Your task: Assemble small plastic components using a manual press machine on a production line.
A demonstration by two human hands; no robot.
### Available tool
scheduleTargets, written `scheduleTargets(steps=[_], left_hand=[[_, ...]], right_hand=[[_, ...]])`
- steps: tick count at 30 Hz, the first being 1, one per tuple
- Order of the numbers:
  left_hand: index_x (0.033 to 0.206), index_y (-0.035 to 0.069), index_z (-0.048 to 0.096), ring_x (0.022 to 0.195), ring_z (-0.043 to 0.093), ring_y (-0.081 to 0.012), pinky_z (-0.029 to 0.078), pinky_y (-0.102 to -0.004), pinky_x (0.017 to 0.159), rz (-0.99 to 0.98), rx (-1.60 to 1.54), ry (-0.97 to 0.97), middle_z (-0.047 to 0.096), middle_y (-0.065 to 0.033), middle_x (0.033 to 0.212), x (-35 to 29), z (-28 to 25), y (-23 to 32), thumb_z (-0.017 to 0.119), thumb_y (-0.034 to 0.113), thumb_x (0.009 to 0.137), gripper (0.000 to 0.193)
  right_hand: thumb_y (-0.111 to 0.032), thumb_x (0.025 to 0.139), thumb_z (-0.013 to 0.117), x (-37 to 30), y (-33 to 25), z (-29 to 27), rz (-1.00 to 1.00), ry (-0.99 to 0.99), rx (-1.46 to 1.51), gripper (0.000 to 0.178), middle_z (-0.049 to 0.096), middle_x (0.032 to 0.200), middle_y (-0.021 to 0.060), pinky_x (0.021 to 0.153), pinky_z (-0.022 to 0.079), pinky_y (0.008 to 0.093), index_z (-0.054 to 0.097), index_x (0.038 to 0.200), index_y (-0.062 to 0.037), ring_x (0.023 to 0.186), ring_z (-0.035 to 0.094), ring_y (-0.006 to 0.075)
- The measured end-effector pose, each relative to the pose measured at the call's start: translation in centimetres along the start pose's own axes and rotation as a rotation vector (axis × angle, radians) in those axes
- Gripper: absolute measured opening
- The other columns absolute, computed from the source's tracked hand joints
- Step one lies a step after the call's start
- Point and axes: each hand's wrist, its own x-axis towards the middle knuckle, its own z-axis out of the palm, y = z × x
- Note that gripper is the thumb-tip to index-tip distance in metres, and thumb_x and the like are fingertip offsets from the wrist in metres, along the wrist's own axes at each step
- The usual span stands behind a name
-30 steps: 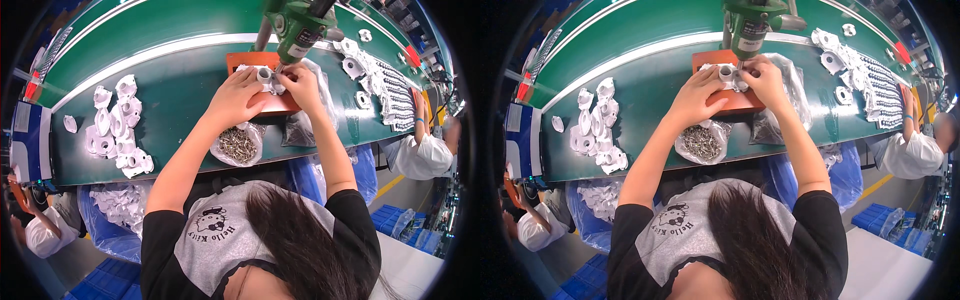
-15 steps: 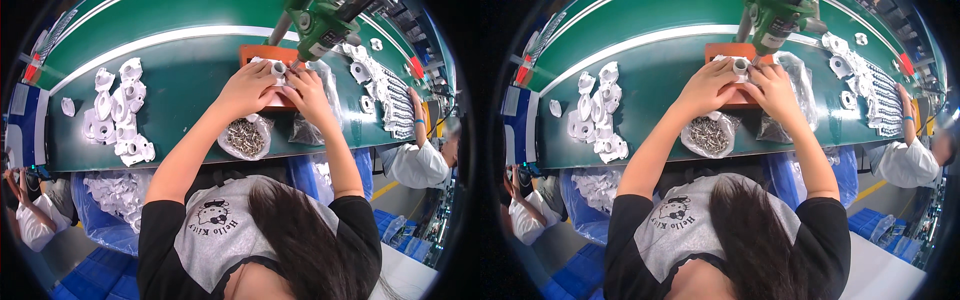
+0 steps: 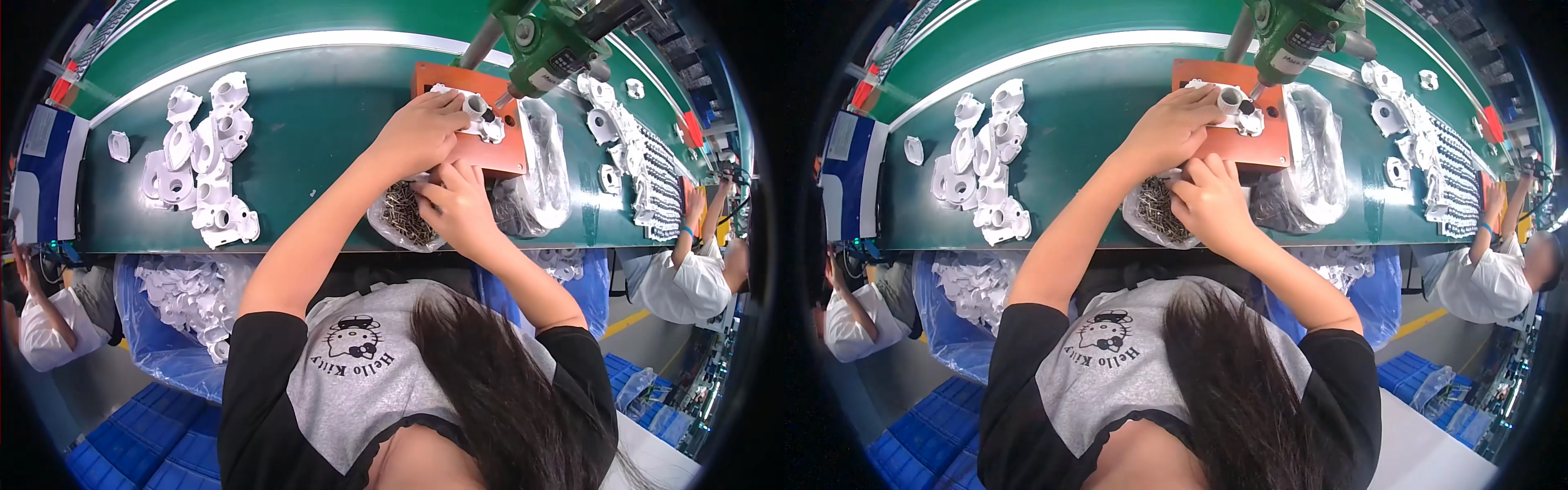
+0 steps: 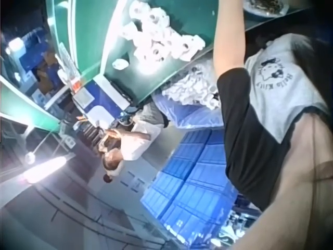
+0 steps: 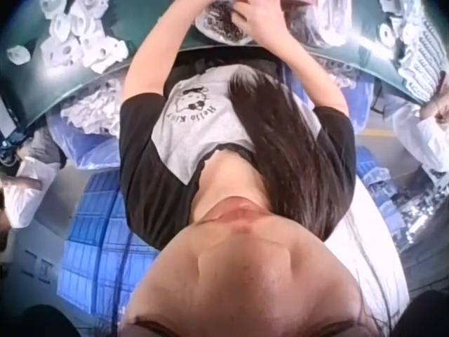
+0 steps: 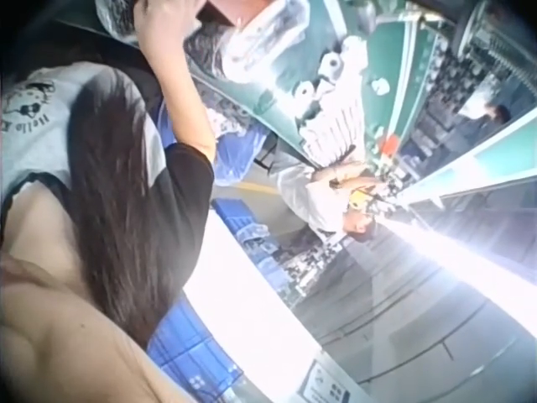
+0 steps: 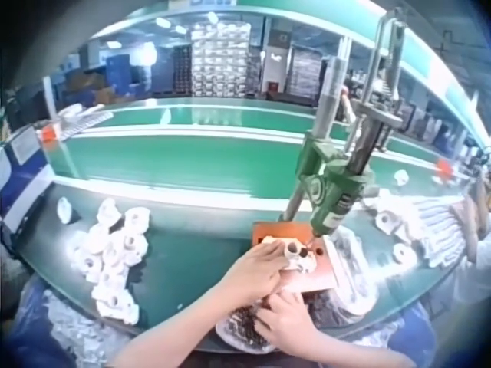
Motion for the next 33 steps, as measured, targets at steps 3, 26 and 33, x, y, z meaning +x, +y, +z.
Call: scheduleTargets(steps=[3, 26, 33], left_hand=[[0.097, 0.005, 0.061, 0.122, 0.045, -0.0274, 0.036, -0.0397, 0.102, 0.006, -0.001, 0.001, 0.054, -0.0118, 0.123, 0.2, -0.1, 0.1, 0.05, 0.005, 0.078, 0.022], [0.096, 0.005, 0.06, 0.119, 0.046, -0.0272, 0.036, -0.0394, 0.1, 0.004, 0.021, -0.04, 0.055, -0.013, 0.121, 0.0, -0.4, 0.2, 0.049, 0.008, 0.077, 0.022], [0.096, 0.004, 0.06, 0.121, 0.045, -0.0273, 0.036, -0.0399, 0.1, -0.004, 0.007, -0.043, 0.054, -0.0106, 0.12, 0.4, -0.3, 0.5, 0.049, 0.009, 0.08, 0.02]], right_hand=[[-0.005, 0.062, 0.068, 0.2, -0.2, 1.1, -0.009, 0.042, -0.123, 0.018, 0.053, 0.083, 0.006, 0.078, 0.039, 0.0392, 0.067, 0.08, -0.0057, 0.085, 0.05, 0.0262], [-0.007, 0.08, 0.063, 0.7, 2.6, -6.2, 0.402, 0.116, 0.401, 0.006, 0.057, 0.079, 0.0031, 0.062, 0.042, 0.0253, 0.064, 0.082, -0.001, 0.068, 0.053, 0.0115], [-0.014, 0.086, 0.059, 2.6, 10.9, -6.9, 0.667, 0.162, 0.517, 0.022, 0.062, 0.084, 0.007, 0.073, 0.043, 0.0241, 0.061, 0.091, 0.007, 0.078, 0.055, 0.0103]])
